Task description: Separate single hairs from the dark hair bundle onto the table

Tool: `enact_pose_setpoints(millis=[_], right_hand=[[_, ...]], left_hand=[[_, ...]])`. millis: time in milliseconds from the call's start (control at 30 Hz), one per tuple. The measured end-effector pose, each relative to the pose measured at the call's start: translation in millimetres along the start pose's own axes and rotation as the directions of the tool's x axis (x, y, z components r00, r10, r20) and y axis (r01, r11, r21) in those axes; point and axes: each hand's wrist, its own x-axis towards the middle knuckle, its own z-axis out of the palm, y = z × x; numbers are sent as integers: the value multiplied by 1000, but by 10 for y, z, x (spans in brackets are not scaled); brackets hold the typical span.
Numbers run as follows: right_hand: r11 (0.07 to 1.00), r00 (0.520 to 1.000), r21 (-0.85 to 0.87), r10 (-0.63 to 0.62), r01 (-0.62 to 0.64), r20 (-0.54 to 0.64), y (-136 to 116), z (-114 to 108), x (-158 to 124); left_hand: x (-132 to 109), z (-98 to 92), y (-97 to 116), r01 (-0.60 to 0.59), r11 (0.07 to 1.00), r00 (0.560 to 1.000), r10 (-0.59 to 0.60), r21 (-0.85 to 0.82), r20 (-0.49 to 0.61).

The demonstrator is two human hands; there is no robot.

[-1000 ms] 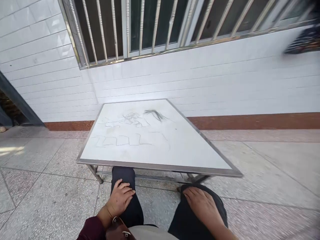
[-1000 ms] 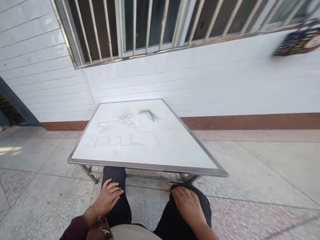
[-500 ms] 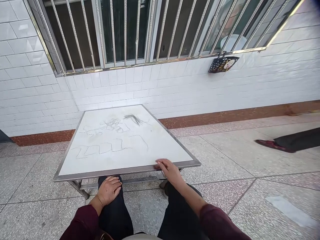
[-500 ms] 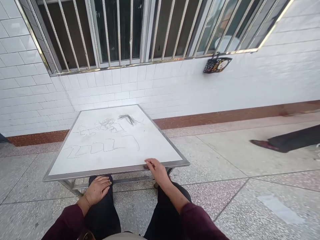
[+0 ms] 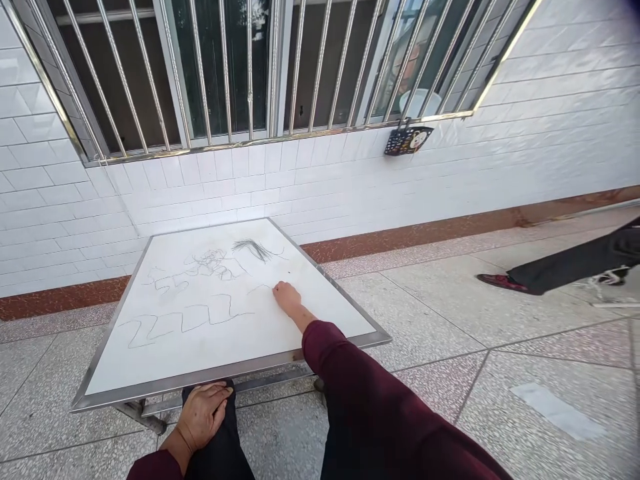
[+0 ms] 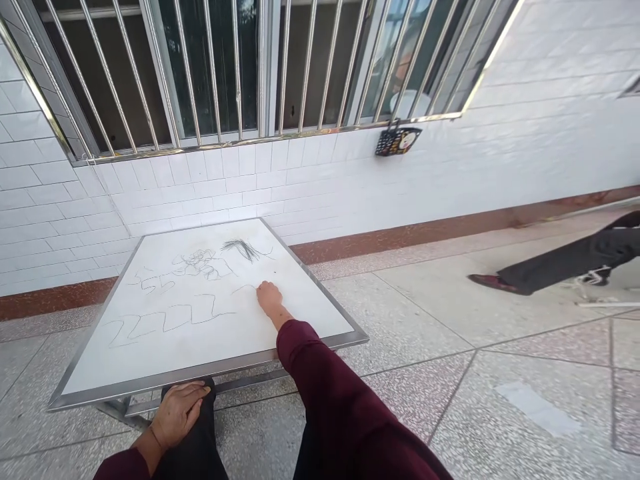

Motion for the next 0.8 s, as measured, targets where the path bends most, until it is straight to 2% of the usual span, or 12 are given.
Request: enact_pose_setpoints(millis=[133,233,367,433,467,533,600,667,700,733,800], right_hand=[[995,1000,96,-16,18,-21,15,-54,-149],[967,994,232,-85,100,-73,20,-151,-483],[881,970,410,-191,237,-151,23,-235,-1244],[830,961,484,-239,277,-140,47,-233,-1696],[767,953,570,-281,295,-116,67,-229,-1915],[696,920,662,-391,279,23,121,-228,-2304],[686,868,692,-462,223,179,178,-241,-2587],[694,823,701,-488,164,291,217,-255,-2748],[697,809,704,-488,135,328,225,-258,-2788],[696,802,710,-482,105,354,226,-258,-2808],[678,803,734,-459,41,380,209,-248,-2808]], left_hand=[[31,-4,30,7,1000,1000,-7,9,8],[46,11,36,10,1000,1000,-10,19,3],[63,61,86,36,999,998,-36,-3,-42],[73,79,203,95,991,992,-102,-92,-77],[78,79,288,146,974,982,-164,-175,-96],[99,40,487,276,864,933,-347,-420,-100],[140,-63,665,372,625,833,-551,-686,-50],[194,-225,778,386,422,756,-654,-820,20],[218,-318,808,385,348,734,-677,-855,55],[235,-412,828,372,295,737,-670,-880,88],[246,-580,858,343,236,776,-617,-909,132]])
